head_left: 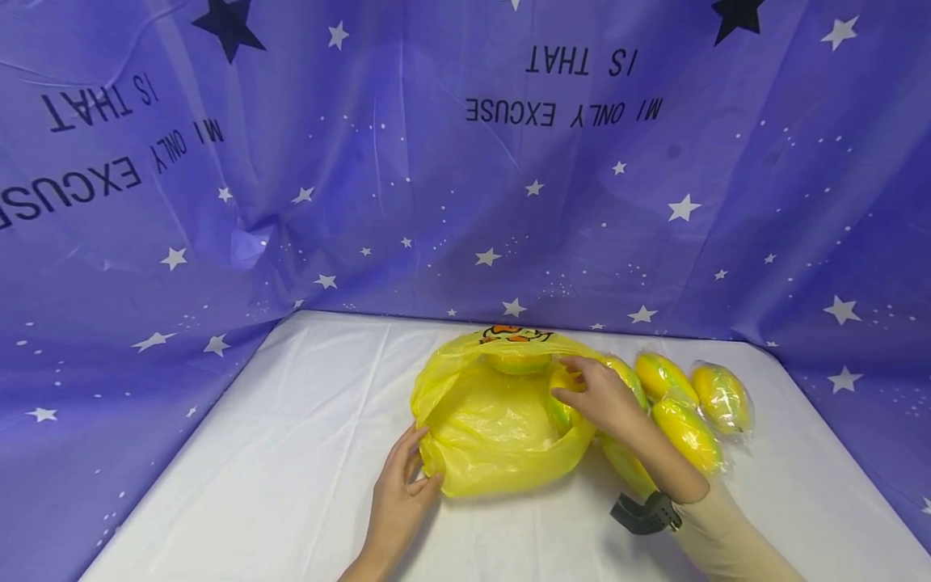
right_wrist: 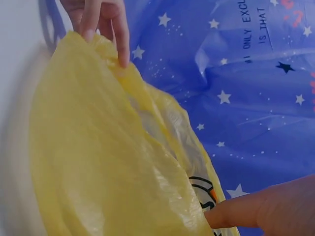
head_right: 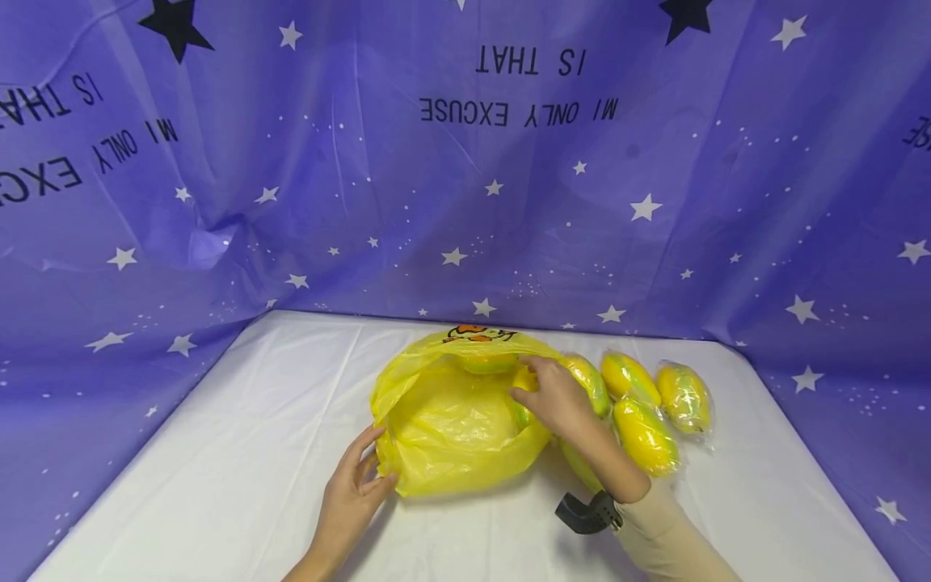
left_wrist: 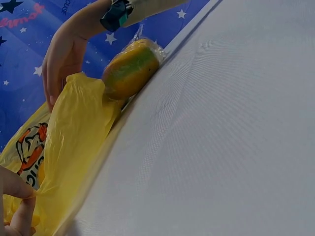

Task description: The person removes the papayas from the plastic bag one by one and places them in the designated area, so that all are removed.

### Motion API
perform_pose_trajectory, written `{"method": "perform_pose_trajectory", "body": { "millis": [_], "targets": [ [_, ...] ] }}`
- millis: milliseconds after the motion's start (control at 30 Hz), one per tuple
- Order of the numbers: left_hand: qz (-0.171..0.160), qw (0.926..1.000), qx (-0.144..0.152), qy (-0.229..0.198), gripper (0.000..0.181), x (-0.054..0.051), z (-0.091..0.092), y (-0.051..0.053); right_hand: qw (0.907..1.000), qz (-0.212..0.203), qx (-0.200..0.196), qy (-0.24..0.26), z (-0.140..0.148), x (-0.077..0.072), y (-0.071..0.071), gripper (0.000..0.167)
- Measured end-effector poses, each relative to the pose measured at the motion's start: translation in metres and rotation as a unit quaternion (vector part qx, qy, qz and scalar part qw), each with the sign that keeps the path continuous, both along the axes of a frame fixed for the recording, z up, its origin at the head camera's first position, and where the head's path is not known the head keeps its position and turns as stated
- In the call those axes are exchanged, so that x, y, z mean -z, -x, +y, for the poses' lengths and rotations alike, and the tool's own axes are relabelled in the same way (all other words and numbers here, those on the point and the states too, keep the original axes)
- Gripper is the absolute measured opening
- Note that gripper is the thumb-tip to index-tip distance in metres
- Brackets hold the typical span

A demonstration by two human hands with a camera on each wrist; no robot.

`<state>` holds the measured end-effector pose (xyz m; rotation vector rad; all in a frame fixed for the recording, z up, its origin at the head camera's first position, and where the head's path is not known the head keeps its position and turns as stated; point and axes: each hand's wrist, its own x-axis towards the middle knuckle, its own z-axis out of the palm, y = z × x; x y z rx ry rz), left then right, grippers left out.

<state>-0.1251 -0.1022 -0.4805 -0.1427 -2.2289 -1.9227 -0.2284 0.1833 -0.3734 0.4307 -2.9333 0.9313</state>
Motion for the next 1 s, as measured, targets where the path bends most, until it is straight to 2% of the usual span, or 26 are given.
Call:
{"method": "perform_pose_trajectory", "body": {
  "millis": [333, 667, 1000],
  "targets": [
    [0.014, 0.9999, 0.006, 0.002, 0.066, 0.001, 0.0, 0.0, 0.997, 0.004, 0.013, -0.077, 0.0, 0.007, 0.011, 0.06],
    [0.015, 0.9998, -0.001, 0.012, 0.066, 0.003, 0.001, 0.0, 0.99, -0.024, 0.03, -0.135, 0.002, 0.007, 0.016, 0.068],
    [0.006, 1.0, 0.003, 0.005, 0.067, 0.002, 0.002, 0.001, 0.986, -0.024, 0.034, -0.162, 0.001, 0.015, 0.019, 0.077]
  ]
}}
